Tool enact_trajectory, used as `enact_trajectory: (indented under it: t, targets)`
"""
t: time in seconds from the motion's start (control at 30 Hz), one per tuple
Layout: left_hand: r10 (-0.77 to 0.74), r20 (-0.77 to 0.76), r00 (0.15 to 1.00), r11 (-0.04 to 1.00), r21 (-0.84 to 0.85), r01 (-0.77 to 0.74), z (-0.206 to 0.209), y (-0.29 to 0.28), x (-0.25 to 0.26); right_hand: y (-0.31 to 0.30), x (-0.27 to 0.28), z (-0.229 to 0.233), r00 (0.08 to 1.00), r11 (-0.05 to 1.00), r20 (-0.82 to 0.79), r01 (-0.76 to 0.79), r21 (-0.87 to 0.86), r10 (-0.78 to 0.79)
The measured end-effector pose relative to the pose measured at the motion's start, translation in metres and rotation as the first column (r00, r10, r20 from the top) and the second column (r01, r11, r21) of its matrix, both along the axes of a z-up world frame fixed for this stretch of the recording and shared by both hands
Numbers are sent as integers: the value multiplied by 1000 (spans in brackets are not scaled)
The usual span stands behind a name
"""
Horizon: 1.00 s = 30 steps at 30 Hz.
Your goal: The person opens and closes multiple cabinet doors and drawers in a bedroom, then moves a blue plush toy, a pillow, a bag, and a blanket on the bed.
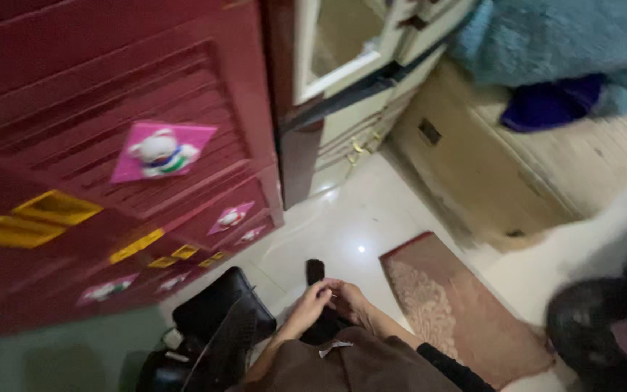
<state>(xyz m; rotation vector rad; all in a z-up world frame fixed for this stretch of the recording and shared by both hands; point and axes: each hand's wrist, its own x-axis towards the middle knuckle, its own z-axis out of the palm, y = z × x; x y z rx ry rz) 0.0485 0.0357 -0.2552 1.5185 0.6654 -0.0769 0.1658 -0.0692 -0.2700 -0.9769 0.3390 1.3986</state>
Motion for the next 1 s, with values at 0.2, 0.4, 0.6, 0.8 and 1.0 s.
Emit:
enact_trajectory:
  t: [0.2,0.4,0.6,0.8,1.0]
  targets:
    - [-311,-91,946,899,294,324,-5,-27,29,-50,15,0,988,989,-45,150,16,-149]
    - [-355,-205,912,910,148,387,15,-27,83,-78,45,6,957,946,-24,280,-163,-288]
    - [-400,-170,901,893,150,425,16,-41,156,-93,111,-1,930,925,-39,360,-119,-367]
    - [-532,14,846,814,284,507,0,-69,233,-125,181,-5,889,883,25,457,-108,-457]
    - [-606,-71,792,781,135,610,-12,-110,310,-183,232,-16,814,812,-4,580,-62,-581]
